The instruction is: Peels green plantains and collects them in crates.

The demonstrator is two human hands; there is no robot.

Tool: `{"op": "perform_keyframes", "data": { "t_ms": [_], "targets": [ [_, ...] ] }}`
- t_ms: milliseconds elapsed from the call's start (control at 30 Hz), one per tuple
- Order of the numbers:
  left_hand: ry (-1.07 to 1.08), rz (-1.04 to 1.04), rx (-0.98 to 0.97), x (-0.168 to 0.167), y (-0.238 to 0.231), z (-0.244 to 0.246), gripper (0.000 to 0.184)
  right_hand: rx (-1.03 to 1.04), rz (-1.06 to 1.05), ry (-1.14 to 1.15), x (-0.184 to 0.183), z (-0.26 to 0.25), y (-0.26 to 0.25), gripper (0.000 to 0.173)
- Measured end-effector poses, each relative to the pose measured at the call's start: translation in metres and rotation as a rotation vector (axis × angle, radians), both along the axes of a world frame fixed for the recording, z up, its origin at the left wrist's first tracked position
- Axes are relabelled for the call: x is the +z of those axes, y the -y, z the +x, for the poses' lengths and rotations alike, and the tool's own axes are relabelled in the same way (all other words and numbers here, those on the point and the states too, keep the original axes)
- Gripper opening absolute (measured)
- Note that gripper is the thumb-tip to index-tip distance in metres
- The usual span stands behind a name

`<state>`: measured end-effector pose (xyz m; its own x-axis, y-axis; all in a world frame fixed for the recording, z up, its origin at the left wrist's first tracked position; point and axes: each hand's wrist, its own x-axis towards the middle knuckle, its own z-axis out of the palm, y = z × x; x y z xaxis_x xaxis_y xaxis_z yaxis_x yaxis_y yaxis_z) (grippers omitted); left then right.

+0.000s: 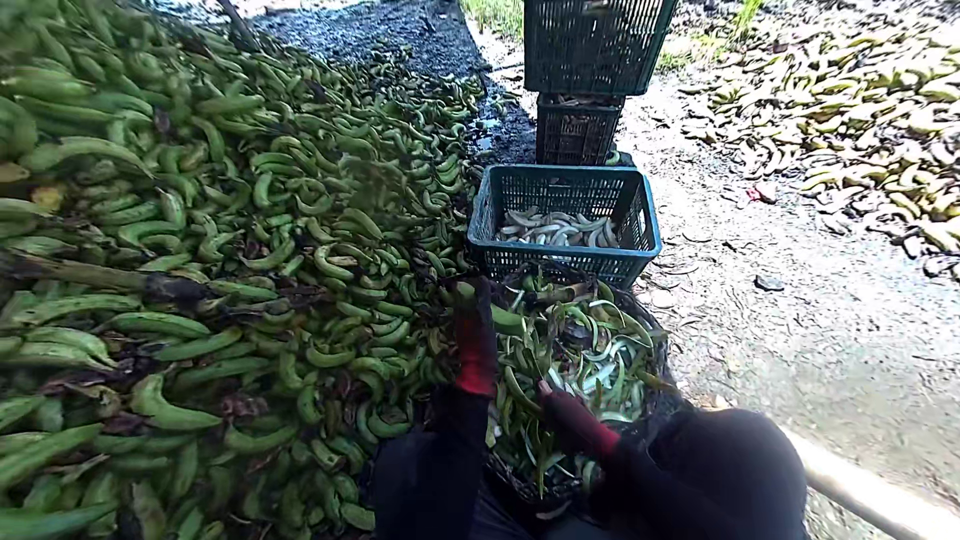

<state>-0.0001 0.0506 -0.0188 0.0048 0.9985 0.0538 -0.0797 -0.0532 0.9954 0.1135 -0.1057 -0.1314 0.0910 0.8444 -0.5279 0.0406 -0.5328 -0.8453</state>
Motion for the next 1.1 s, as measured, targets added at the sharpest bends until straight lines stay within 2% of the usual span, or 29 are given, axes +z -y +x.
{"op": "perform_keyframes", "data": {
  "t_ms": [67,167,233,300,400,500,600,733,800,867,933,1033,1100],
  "targets": [
    [0.034,-0.088,-0.101,-0.011,-0.009,-0.005,0.059,-0.045,0.154,0.011,0.001,0.007,0.007,0.07],
    [0.033,-0.201,-0.261,-0.028,0.003,-0.006,0.06,-0.052,0.306,0.082,0.039,0.039,-0.002,0.073],
    [0.117,-0.233,-0.346,-0.027,0.011,-0.001,0.06,0.07,0.377,0.268,0.068,0.061,-0.01,0.067],
    [0.22,-0.23,-0.399,-0.02,0.017,0.004,0.056,0.231,0.45,0.553,0.09,0.074,-0.016,0.067],
    [0.352,-0.277,-0.442,-0.015,0.023,0.004,0.051,0.419,0.444,0.835,0.117,0.076,-0.019,0.067],
    [0.474,-0.351,-0.447,-0.011,0.032,0.007,0.046,0.456,0.374,0.849,0.119,0.072,-0.028,0.065],
    [0.499,-0.413,-0.431,-0.017,0.035,0.01,0.045,0.347,0.38,0.85,0.105,0.07,-0.041,0.058],
    [0.287,-0.487,-0.36,-0.024,0.046,0.019,0.044,0.001,0.378,1.046,0.094,0.071,-0.061,0.048],
    [0.196,-0.5,-0.402,-0.034,0.054,0.022,0.048,-0.177,0.299,1.03,0.094,0.083,-0.066,0.049],
    [0.157,-0.486,-0.393,-0.037,0.052,0.022,0.052,-0.206,0.316,0.949,0.103,0.094,-0.061,0.048],
    [0.223,-0.456,-0.339,-0.041,0.038,0.019,0.056,-0.043,0.381,0.857,0.108,0.095,-0.044,0.05],
    [0.348,-0.398,-0.35,-0.042,0.025,0.014,0.059,0.306,0.362,0.802,0.109,0.085,-0.018,0.062],
    [0.394,-0.392,-0.344,-0.034,0.03,0.019,0.054,0.408,0.336,0.818,0.108,0.08,-0.01,0.067]
  ]
}}
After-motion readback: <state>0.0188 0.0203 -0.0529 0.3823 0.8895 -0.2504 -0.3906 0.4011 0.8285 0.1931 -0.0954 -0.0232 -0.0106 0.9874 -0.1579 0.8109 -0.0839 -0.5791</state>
